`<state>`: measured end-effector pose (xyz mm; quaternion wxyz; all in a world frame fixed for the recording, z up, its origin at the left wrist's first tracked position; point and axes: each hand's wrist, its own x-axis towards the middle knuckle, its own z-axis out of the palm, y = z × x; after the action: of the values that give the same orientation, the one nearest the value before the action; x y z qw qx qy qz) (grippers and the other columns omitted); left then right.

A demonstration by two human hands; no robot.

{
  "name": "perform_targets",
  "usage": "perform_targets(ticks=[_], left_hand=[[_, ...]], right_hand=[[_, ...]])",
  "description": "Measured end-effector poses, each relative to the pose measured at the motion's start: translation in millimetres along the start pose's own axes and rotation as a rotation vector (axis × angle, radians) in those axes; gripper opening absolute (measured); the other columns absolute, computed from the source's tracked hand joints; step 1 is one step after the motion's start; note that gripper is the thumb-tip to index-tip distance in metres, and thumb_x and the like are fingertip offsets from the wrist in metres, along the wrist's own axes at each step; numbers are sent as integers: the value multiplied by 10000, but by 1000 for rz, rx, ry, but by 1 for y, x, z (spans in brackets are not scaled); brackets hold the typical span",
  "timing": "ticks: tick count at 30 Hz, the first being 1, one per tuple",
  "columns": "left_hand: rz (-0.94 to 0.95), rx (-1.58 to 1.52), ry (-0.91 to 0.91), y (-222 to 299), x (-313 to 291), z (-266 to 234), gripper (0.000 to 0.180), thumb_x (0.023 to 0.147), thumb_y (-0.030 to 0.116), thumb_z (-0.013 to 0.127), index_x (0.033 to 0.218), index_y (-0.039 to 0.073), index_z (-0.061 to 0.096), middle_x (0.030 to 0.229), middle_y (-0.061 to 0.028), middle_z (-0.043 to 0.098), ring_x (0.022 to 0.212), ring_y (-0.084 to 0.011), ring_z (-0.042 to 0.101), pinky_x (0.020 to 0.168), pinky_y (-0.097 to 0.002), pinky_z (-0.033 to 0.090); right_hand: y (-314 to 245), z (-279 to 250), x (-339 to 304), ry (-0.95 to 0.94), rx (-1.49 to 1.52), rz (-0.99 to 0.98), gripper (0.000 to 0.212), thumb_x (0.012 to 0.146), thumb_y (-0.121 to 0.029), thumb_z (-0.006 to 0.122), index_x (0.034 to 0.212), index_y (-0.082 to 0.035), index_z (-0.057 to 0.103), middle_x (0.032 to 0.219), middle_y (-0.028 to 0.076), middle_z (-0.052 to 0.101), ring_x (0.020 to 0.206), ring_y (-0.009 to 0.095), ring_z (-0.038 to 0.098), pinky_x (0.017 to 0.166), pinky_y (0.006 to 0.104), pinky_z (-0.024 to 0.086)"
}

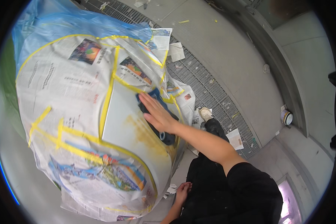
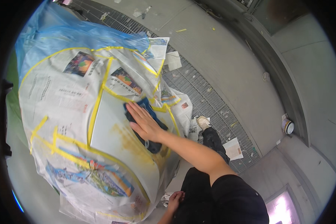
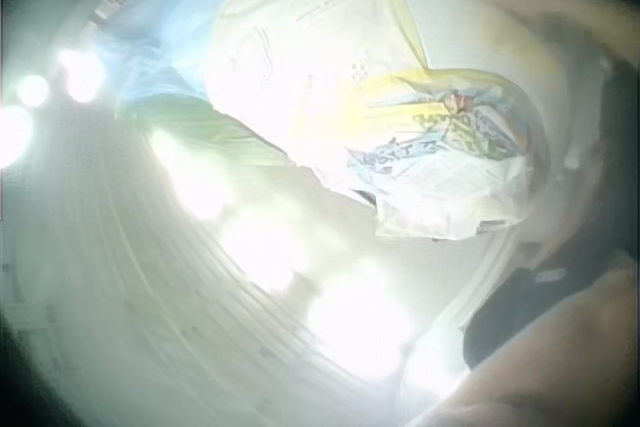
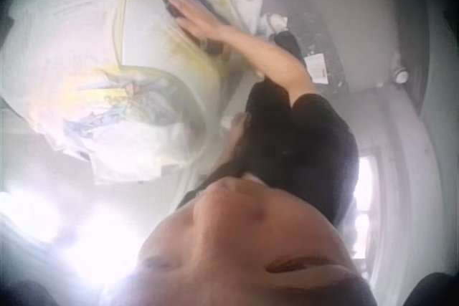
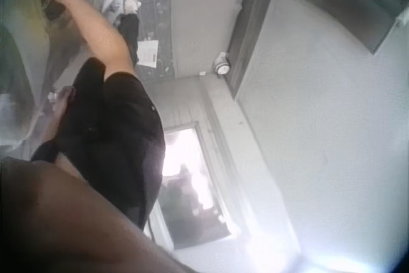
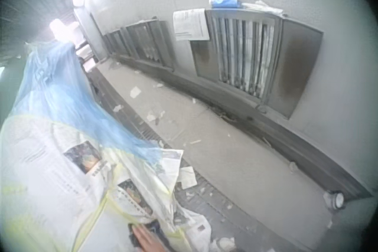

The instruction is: The person walks into a garage, picks up a cloth, dips it into a bucket of water, and wipes the surface of a car part covered with newspaper and tape. The person then walks to a storage area and handles a small container.

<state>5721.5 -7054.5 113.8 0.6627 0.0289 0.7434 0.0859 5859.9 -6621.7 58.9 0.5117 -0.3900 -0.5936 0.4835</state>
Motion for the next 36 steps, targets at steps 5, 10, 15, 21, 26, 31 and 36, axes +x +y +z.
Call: perform_targets(ticks=[5, 10, 15, 21, 26, 31, 36], left_hand=[[55, 45, 17, -15, -8, -27, 262, 1063, 233, 566, 1219, 43, 656, 1155, -57, 727, 1028, -131, 686, 875, -262, 523], [107, 67, -65, -55, 20, -70, 262, 1058, 242, 570, 1214, 52, 660, 1162, -59, 729, 1025, -134, 693, 869, -260, 530], [191, 117, -61, -103, 54, -134, 254, 1048, 236, 581, 1193, 45, 667, 1121, -63, 735, 998, -138, 698, 843, -263, 534], [288, 145, -43, -154, 55, -208, 279, 1023, 248, 615, 1125, 1, 698, 1031, -96, 748, 960, -149, 701, 826, -258, 524], [428, 375, -21, -169, 39, -224, 317, 1009, 256, 622, 1121, -25, 716, 1011, -98, 755, 907, -158, 710, 825, -274, 530], [483, 527, 19, -157, 42, -208, 324, 1006, 262, 618, 1113, -24, 724, 1018, -99, 762, 912, -163, 722, 847, -299, 537], [432, 418, -28, -135, 53, -180, 310, 1004, 250, 617, 1098, -25, 724, 990, -96, 767, 937, -169, 726, 863, -295, 536]], right_hand=[[-50, 9, 88, -1, -125, -8, 694, 1033, -390, 485, 1588, -27, 283, 1654, 220, 261, 1537, 410, 227, 1235, 511, 214], [-114, 32, 39, 72, -425, -243, 616, 1022, -325, 512, 1580, -125, 344, 1635, 184, 315, 1517, 399, 272, 1233, 499, 233], [-153, 47, -58, 143, -557, -87, 568, 998, -286, 535, 1539, -147, 433, 1622, 156, 351, 1500, 389, 306, 1213, 525, 261], [-155, 149, -216, 448, -684, 76, 587, 982, -236, 523, 1547, -116, 421, 1652, 190, 278, 1512, 443, 241, 1217, 575, 191], [-154, 259, -345, 551, -351, 43, 568, 1023, -226, 471, 1551, -37, 382, 1663, 258, 182, 1510, 509, 181, 1230, 571, 158], [-116, 242, -350, 516, -307, 40, 634, 1018, -231, 499, 1583, -25, 299, 1653, 255, 203, 1519, 472, 191, 1238, 529, 179], [-86, 178, -268, 709, -77, 175, 622, 1068, -281, 397, 1588, 20, 234, 1650, 249, 216, 1526, 435, 203, 1251, 469, 167]])
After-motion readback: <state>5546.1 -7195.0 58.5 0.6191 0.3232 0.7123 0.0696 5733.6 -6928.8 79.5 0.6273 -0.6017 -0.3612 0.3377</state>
